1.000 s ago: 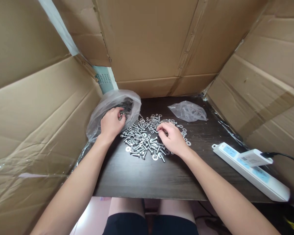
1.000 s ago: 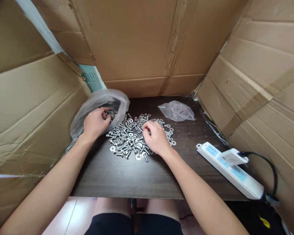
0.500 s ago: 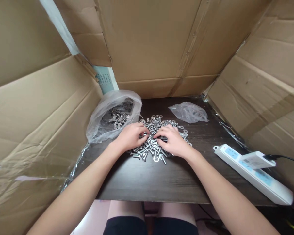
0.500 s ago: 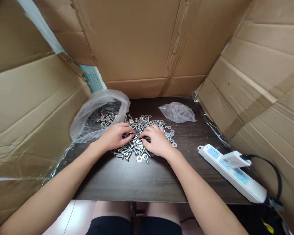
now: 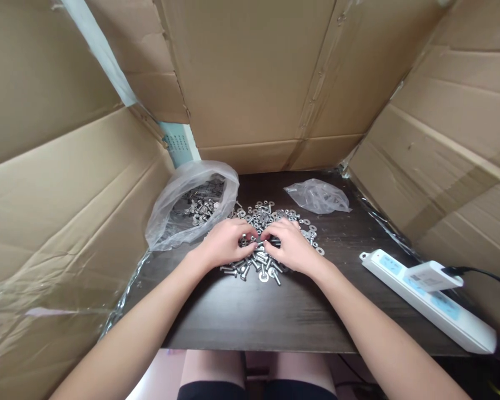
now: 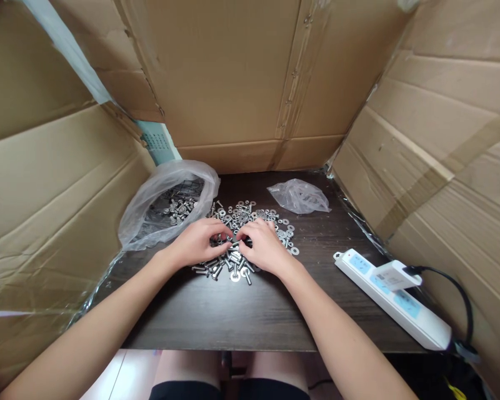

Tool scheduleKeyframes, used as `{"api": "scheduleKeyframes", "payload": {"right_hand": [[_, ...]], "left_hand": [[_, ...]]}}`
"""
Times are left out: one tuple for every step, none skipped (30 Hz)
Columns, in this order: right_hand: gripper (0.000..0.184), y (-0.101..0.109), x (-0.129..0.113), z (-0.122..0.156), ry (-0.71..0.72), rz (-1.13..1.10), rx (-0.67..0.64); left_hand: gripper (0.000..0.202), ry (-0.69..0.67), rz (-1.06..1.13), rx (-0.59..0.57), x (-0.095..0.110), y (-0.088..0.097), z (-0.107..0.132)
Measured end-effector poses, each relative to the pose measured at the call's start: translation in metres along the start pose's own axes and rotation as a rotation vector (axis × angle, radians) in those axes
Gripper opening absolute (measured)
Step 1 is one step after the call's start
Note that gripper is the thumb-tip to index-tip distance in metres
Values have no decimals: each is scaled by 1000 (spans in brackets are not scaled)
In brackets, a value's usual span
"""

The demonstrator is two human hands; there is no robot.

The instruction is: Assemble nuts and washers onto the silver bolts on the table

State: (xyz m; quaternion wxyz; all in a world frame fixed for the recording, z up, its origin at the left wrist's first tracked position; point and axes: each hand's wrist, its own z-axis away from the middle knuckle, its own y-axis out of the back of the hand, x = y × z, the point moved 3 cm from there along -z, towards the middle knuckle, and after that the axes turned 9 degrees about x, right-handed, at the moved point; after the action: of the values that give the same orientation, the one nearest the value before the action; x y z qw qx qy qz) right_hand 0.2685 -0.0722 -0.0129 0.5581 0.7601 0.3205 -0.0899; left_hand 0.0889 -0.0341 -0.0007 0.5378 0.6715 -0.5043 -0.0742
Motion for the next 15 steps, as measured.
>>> {"api": "scheduleKeyframes", "payload": {"right_hand": [[7, 1, 0, -1, -9, -15, 18], [7, 2, 0, -1, -19, -32, 40], [7, 3, -1, -2, -31, -54, 67], [7, 5, -1, -3, -44, -84, 93], [8, 7, -2, -4, -59, -122, 117], [8, 9, -3, -4, -78, -170, 135], [8, 10, -4, -4, -100, -224, 145], [8, 11, -5, -4, -123, -276, 149], [8, 11, -6, -4, -142, -322, 149], [8, 10, -7, -4, -157, -360, 149], [9, 10, -7, -3, -165, -392, 153], [10, 9, -7, -3, -166, -419, 164], [11, 9, -6, -3, -160, -435, 183], [12, 8, -4, -3, -145, -436, 199], [11, 8, -3, -3, -118, -412, 209]], "left_hand": [[15, -3, 7, 3, 1, -3, 0], [16, -4, 14, 10, 1, -5, 0], [17, -4, 26, 16, 1, -7, 0], [17, -7, 43, 28, 2, -8, 0], [17, -14, 61, 45, 3, -9, 0], [16, -24, 79, 65, 3, -10, 1], [14, -35, 92, 89, 4, -11, 1], [12, -45, 103, 113, 5, -11, 1], [11, -53, 111, 135, 5, -12, 1], [11, -59, 120, 152, 5, -13, 1], [12, -63, 127, 162, 5, -13, 1], [15, -67, 131, 169, 4, -13, 1], [19, -71, 129, 178, 2, -12, 1], [25, -74, 120, 190, 0, -10, 0], [30, -73, 105, 209, -2, -8, 0]]}}
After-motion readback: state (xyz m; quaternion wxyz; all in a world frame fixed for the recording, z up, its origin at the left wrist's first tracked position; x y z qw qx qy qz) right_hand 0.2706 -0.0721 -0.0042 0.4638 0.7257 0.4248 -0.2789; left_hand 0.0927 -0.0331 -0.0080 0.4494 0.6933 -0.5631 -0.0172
